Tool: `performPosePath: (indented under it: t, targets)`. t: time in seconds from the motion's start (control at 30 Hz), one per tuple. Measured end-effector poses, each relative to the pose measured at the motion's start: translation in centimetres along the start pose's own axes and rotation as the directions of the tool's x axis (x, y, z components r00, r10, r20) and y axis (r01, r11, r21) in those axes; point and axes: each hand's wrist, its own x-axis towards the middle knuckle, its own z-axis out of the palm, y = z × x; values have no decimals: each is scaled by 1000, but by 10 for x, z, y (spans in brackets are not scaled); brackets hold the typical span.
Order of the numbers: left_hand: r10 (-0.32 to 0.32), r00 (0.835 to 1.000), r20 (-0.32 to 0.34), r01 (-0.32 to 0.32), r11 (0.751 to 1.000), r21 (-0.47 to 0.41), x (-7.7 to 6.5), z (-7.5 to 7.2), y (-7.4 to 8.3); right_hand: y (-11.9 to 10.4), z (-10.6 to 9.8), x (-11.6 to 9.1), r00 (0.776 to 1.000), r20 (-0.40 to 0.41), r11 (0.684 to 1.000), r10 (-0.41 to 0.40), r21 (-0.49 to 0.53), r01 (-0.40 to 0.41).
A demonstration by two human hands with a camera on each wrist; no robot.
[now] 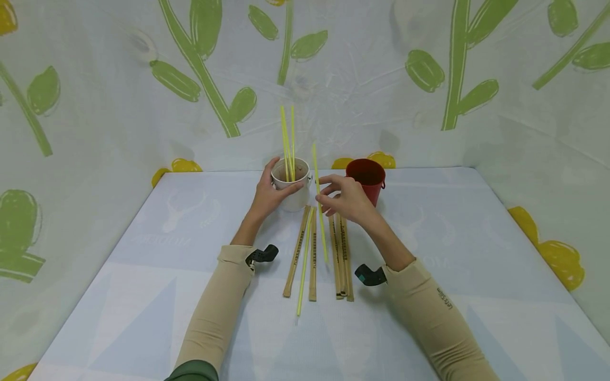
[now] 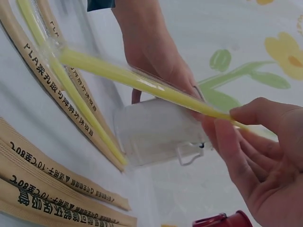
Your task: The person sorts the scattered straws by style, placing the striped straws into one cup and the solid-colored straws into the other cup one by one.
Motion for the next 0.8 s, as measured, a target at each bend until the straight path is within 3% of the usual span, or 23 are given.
performPosePath:
  t: [0.2,0.4,0.6,0.8]
  targets:
    - [-6,1000,4,6,1000,11,1,-1,0,0,0,1,989,-113,994,-95,41,100]
    - [-23,999,26,23,1000,-3,-5,-3,10,0,2,3,960,-232,983,-156,58,174]
    - [-25,999,40,25,1000,5,-20,-8,37,3,3,10,942,-281,977,-183,51,205]
    - [-17,999,37,17,1000,4,-17,-7,38,-5,-4,20,928,-313,974,-201,37,223]
